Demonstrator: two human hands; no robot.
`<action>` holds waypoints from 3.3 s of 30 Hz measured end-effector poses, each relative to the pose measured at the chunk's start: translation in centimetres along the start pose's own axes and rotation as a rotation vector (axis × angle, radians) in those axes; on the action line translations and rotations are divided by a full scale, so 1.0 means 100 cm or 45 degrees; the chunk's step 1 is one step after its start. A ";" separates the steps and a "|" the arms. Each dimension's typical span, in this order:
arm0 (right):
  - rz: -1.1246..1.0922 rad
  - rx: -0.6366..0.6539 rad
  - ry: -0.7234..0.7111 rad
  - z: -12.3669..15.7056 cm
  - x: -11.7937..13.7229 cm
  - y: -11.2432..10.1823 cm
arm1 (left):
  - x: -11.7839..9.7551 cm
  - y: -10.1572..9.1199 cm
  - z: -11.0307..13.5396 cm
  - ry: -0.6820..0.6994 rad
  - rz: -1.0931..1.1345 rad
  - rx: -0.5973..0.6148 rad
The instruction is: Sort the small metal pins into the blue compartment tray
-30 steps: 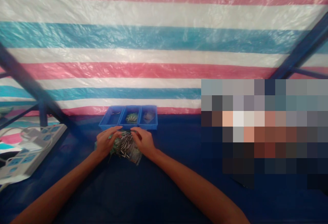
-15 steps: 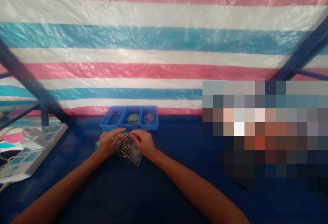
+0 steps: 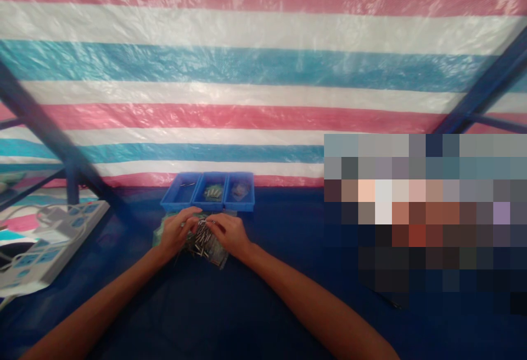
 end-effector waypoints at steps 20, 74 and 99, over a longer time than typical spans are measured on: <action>-0.025 -0.125 0.156 0.000 -0.004 -0.010 | -0.002 -0.032 -0.014 0.141 -0.242 -0.269; 0.697 0.118 0.510 0.000 -0.014 -0.002 | 0.001 0.003 -0.008 0.295 -0.268 0.236; 0.624 0.024 0.441 0.002 -0.019 -0.003 | -0.002 0.007 -0.006 0.367 -0.374 0.265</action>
Point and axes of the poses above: each hand's wrist, its own z-axis away from the middle knuckle, its own y-axis out of the palm, x = y × z, the point moved 6 cm from there along -z, towards the middle knuckle, and after that the axes turned 3 degrees about x, right-handed, at the moved point
